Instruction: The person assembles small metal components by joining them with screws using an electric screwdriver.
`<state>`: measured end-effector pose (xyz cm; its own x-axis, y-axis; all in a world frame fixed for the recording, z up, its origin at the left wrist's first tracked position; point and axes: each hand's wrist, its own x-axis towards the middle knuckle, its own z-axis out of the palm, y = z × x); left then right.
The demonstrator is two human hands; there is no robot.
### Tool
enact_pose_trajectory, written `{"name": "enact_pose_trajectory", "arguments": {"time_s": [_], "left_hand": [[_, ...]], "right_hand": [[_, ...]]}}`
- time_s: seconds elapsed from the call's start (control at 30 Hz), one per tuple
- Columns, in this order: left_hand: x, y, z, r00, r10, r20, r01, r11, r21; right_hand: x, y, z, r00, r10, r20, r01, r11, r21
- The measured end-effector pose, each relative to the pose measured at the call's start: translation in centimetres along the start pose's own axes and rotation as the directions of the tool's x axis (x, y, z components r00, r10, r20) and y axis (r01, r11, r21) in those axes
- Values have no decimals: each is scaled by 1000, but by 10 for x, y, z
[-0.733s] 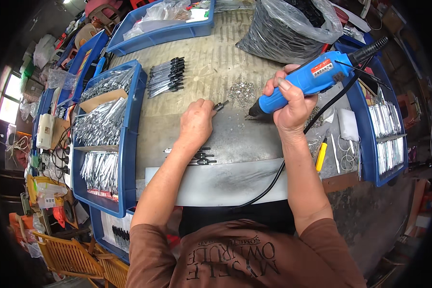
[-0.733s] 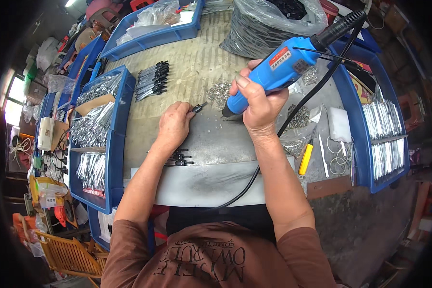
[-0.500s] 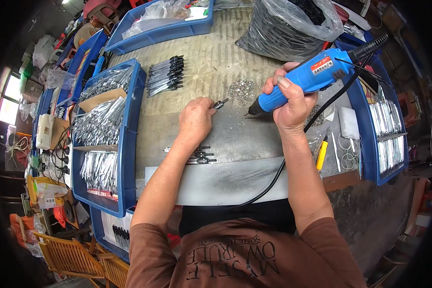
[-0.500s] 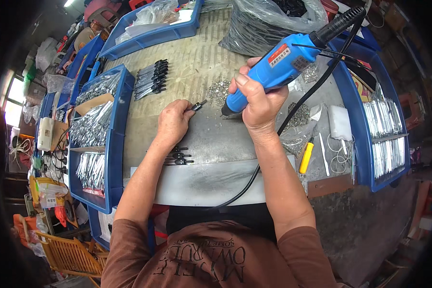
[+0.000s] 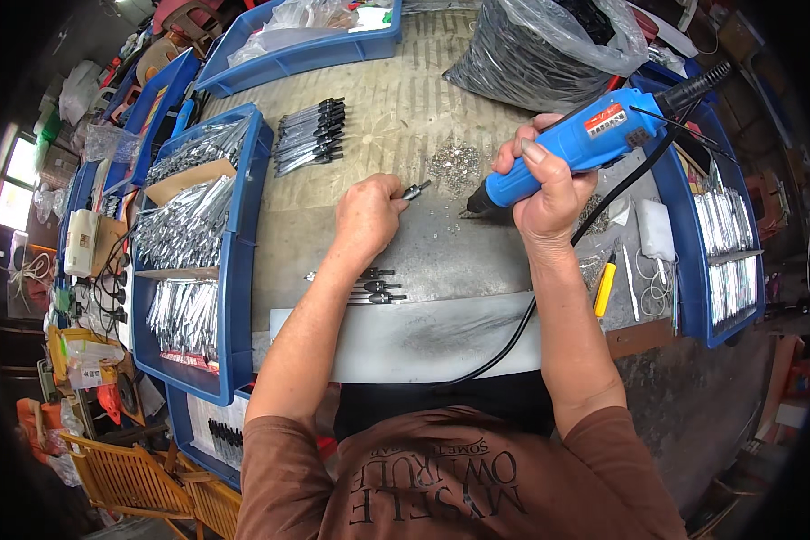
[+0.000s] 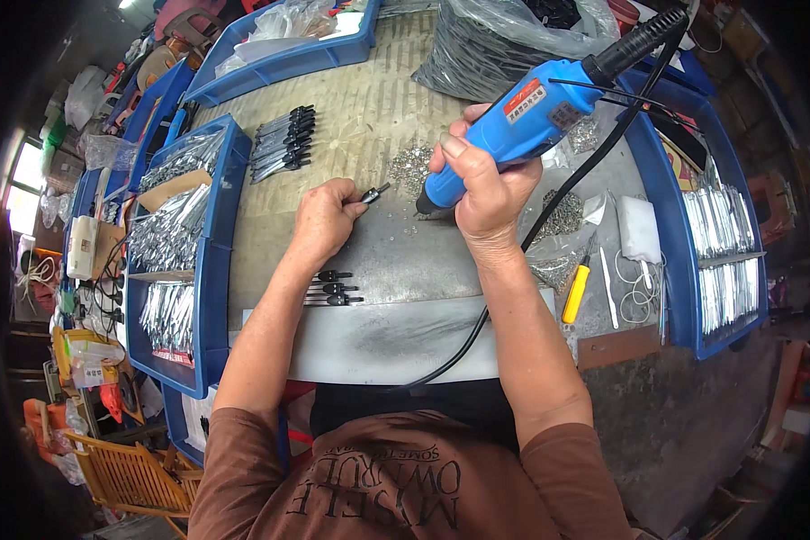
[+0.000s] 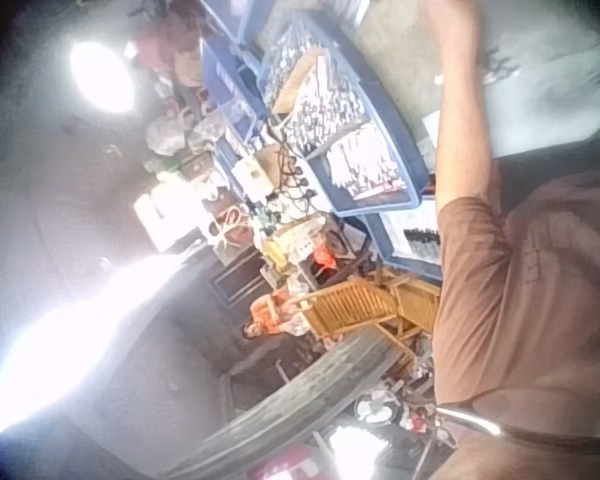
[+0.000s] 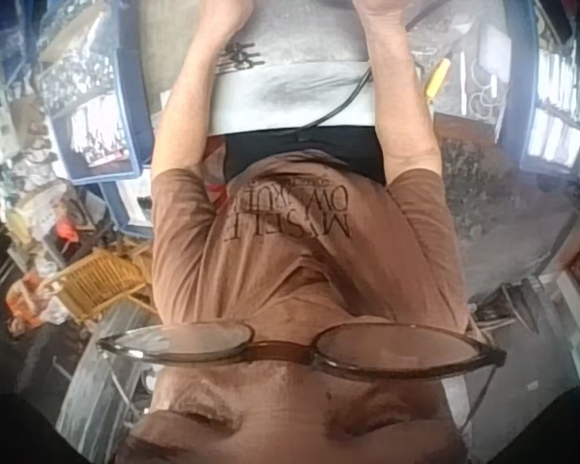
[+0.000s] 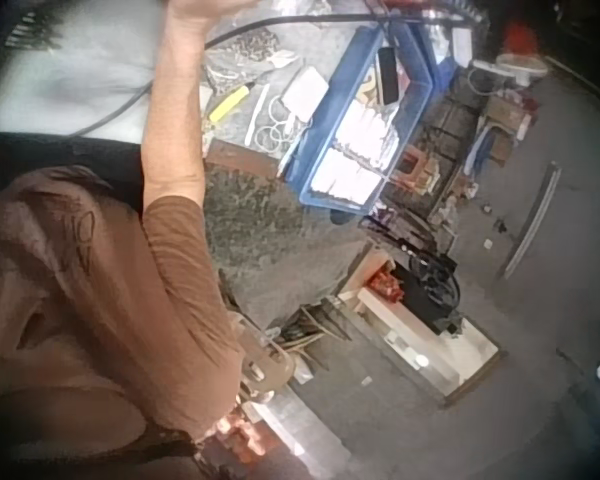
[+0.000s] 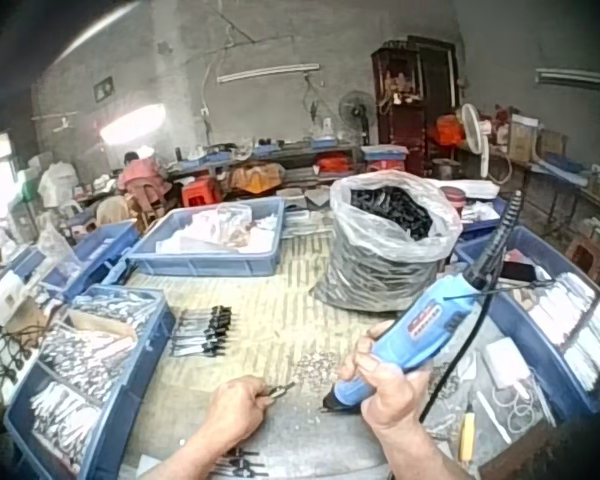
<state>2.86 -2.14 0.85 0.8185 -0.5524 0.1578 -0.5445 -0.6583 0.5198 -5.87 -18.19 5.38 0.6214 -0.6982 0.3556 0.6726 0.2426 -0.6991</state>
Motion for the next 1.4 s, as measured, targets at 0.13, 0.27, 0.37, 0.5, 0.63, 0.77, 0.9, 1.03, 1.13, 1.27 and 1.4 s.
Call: {"name": "enact_pose_trajectory", "arguments": {"time_s": [0.13, 0.27, 0.37, 0.5, 0.63, 0.77, 0.9, 1.03, 1.13, 1.27, 1.4], "left_hand": [[1, 1, 0, 999, -53, 8, 53, 998, -39], [-2, 1, 1, 998, -49, -27, 49, 999, -7], [-4, -1, 3, 998, 10, -59, -10, 1000, 0], [-5, -2, 5, 998, 9, -64, -10, 1000, -17], [-6, -1, 4, 998, 18, -65, -18, 1000, -1], [-6, -2, 5, 999, 14, -47, -13, 1000, 18], [-6, -5, 7, 999, 18, -48, -17, 1000, 19], [-7, -6, 8, 998, 22, -54, -21, 1000, 14], [-7, -6, 9, 998, 30, -61, -29, 999, 15], [-7, -3, 7, 1000, 16, -24, -16, 1000, -12], [-8, -4, 8, 998, 23, -58, -23, 1000, 8]], "right_hand": [[-2, 2, 4, 1000, 21, 7, -21, 1000, 14], [-2, 9, 12, 997, 27, 69, -22, 997, -74], [-1, 15, 26, 996, 27, 90, -18, 994, -104], [2, 30, 43, 987, 28, 157, -10, 994, -112], [6, 40, 50, 981, 5, 196, 17, 994, -108], [8, 45, 52, 980, 11, 200, 15, 991, -130], [8, 48, 52, 981, 18, 195, 12, 988, -153], [7, 51, 52, 982, 16, 190, 15, 987, -161], [6, 50, 52, 986, 31, 166, -2, 985, -171], [6, 50, 50, 986, 28, 166, 1, 986, -169], [5, 51, 51, 979, 22, 202, 13, 985, -170]]}}
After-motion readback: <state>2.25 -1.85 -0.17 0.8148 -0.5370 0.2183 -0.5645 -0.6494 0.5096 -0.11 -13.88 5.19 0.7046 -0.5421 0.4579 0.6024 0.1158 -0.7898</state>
